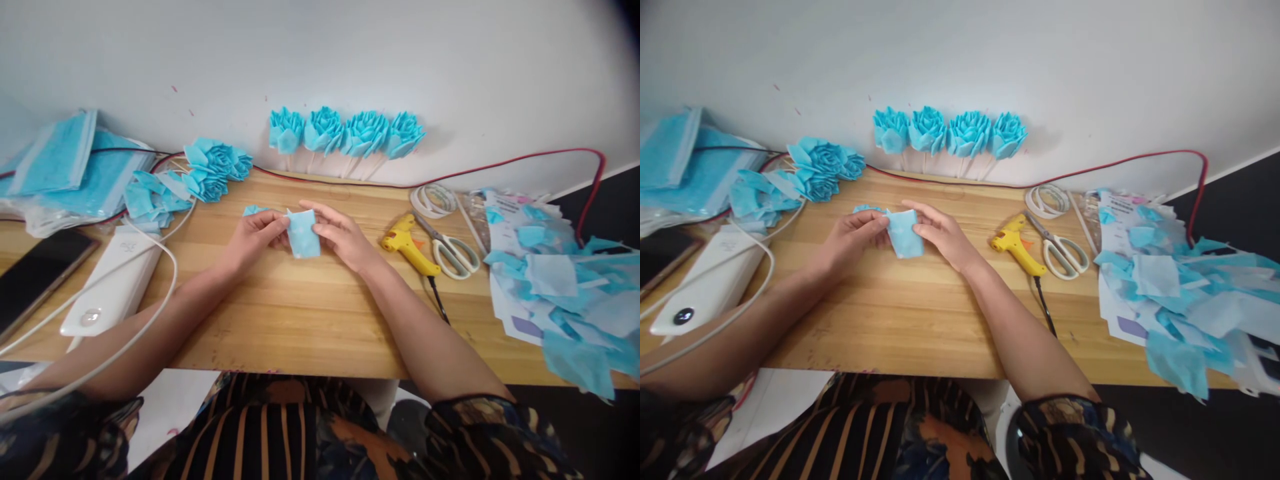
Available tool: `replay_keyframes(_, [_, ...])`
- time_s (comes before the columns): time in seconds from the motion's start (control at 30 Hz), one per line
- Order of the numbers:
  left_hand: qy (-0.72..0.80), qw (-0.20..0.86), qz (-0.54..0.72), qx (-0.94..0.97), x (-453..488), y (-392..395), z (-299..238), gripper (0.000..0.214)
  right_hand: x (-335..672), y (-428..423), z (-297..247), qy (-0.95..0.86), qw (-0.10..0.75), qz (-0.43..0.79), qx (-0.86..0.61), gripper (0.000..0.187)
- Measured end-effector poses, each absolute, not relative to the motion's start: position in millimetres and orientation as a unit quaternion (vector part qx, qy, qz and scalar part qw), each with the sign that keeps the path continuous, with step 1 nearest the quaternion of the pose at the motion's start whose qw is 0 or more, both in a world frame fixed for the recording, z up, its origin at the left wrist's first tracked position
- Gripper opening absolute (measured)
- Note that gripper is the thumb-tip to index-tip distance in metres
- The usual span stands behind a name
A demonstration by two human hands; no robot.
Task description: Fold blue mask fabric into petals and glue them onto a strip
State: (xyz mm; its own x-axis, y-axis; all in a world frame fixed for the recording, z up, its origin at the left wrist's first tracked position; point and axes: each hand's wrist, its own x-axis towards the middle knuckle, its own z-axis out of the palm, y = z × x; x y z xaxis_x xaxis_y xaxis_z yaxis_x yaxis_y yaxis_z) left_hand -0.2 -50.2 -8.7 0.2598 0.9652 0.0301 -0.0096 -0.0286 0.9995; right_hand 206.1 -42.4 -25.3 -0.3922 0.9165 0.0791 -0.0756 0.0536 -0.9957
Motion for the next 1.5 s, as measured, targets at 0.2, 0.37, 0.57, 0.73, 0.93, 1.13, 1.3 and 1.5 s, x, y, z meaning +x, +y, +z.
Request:
replay_keyframes(0.2, [0.394, 0.547, 0.393, 0.625, 0.9, -53.4, -3.3, 0.036, 205.8, -43.6, -20.6, -0.606, 0.424, 0.565, -0.365, 0.051])
replay_keyframes(0.37, [0.401, 0.533, 0.413, 0.621, 1.7, -53.4, -2.3, 0.048, 204.6, -42.7, -22.4, -0.613, 0.44, 0.54, -0.373, 0.051])
replay_keyframes(0.57, [0.428, 0.548, 0.442, 0.567, 1.2, -52.3, -10.0, 0.035, 197.7, -44.2, -16.5, -0.666, 0.431, 0.47, -0.388, 0.045])
replay_keyframes(0.73, [0.424, 0.583, 0.458, 0.52, -3.1, -49.3, -18.2, 0.029, 239.4, -50.3, 29.2, -0.709, 0.462, 0.273, -0.457, 0.042])
replay_keyframes(0.93, [0.407, 0.572, 0.458, 0.546, 0.5, -53.5, -10.7, 0.027, 352.5, -93.3, 58.8, -0.686, 0.172, 0.004, -0.707, 0.035])
replay_keyframes(1.13, [0.408, 0.594, 0.447, 0.529, 2.9, -55.2, -10.9, 0.028, 387.5, -124.6, 23.2, -0.655, -0.106, -0.031, -0.748, 0.037])
replay_keyframes(1.3, [0.402, 0.601, 0.423, 0.546, 2.6, -56.9, -10.5, 0.025, 406.8, -122.7, 11.4, -0.657, -0.027, -0.005, -0.754, 0.042])
replay_keyframes(1.5, [0.411, 0.601, 0.386, 0.567, 4.3, -59.8, -3.5, 0.033, 416.3, -136.4, 33.0, -0.487, 0.334, 0.236, -0.772, 0.061])
